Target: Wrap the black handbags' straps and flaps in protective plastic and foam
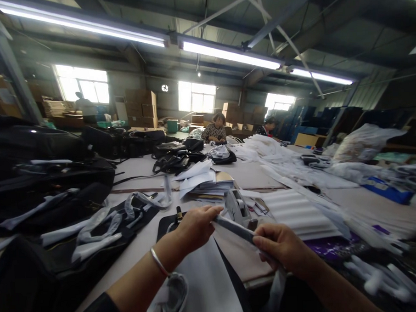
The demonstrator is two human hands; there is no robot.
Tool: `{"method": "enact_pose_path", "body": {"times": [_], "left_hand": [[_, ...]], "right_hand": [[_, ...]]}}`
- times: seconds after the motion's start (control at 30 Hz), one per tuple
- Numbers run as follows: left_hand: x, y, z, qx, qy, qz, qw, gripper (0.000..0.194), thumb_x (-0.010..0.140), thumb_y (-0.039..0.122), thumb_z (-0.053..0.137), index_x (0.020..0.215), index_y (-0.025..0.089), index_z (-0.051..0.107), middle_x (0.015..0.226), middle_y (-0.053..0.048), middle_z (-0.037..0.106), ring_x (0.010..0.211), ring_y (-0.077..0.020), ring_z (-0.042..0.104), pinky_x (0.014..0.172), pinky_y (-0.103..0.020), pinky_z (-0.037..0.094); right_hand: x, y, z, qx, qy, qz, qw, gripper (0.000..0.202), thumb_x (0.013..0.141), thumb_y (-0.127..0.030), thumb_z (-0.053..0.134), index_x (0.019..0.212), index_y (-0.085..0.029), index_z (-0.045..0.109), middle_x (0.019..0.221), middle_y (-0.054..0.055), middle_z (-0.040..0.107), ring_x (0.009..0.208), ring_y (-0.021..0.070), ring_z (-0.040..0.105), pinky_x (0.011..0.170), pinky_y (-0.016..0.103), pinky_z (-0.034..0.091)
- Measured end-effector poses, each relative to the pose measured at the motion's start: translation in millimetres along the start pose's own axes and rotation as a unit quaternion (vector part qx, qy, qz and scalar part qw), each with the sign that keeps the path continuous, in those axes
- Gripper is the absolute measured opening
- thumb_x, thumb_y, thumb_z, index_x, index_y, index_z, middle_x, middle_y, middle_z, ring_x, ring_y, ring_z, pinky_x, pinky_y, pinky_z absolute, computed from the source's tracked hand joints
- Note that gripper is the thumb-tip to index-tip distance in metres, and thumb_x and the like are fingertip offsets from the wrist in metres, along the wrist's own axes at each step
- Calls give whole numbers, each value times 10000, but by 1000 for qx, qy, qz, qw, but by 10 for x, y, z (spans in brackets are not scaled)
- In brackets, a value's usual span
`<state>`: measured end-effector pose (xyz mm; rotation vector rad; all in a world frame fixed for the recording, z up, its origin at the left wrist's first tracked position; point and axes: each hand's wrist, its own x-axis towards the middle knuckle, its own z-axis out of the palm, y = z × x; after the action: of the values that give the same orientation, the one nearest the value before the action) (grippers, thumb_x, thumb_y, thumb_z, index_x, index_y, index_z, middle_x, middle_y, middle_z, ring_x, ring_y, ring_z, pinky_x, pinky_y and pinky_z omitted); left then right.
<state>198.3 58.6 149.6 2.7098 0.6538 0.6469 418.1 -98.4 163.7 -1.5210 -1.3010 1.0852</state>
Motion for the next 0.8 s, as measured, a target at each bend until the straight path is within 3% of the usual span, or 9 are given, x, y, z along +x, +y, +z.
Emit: {"method": "enact_pose_path", "body": {"times": [0.1,0.2,0.3,0.47,0.63,0.8], "left_hand": [[40,77,-141,16,-9,37,999,506,864,34,485,1319,222,600,1168,-97,712,1071,-253,670,962,-356,515],[57,59,-218,31,-7,27,999,371,868,49,500,1133,203,708,968,-94,746,891,-254,705,853,-365,552],[39,-9,-237,22,29,-10,999,383,859,52,518,1155,195,716,1030,-112,759,914,-270,714,859,-384,559],[-26,-153,-213,-44,138,-83,986,450,863,54,526,1251,214,689,1141,-82,758,1059,-242,698,987,-359,527],[-23,-393,-183,-146,250,-184,939,450,826,38,525,1201,197,719,1122,-53,771,1084,-223,695,1058,-368,496],[42,-732,-163,-272,317,-287,862,287,902,161,553,1120,167,738,1000,-77,792,980,-228,732,918,-350,575]], "right_hand": [[42,-59,65,-19,24,-15,999,426,822,-558,699,735,-154,594,551,-8,640,377,78,519,371,177,376],[73,-121,127,-10,27,-18,999,402,811,-534,713,753,-150,612,564,-4,653,390,82,535,386,179,403],[80,-171,161,48,-45,12,998,374,759,-491,763,804,-148,621,605,3,685,402,93,561,387,180,422],[22,-174,127,120,-167,81,975,404,705,-480,799,810,-124,640,601,43,707,391,125,604,365,174,436],[-96,-149,124,197,-210,83,954,395,702,-450,814,845,-109,674,600,63,711,414,142,635,368,169,463],[-212,-157,201,192,-205,128,951,377,683,-434,823,817,-106,692,596,70,710,409,123,616,377,158,467]]}}
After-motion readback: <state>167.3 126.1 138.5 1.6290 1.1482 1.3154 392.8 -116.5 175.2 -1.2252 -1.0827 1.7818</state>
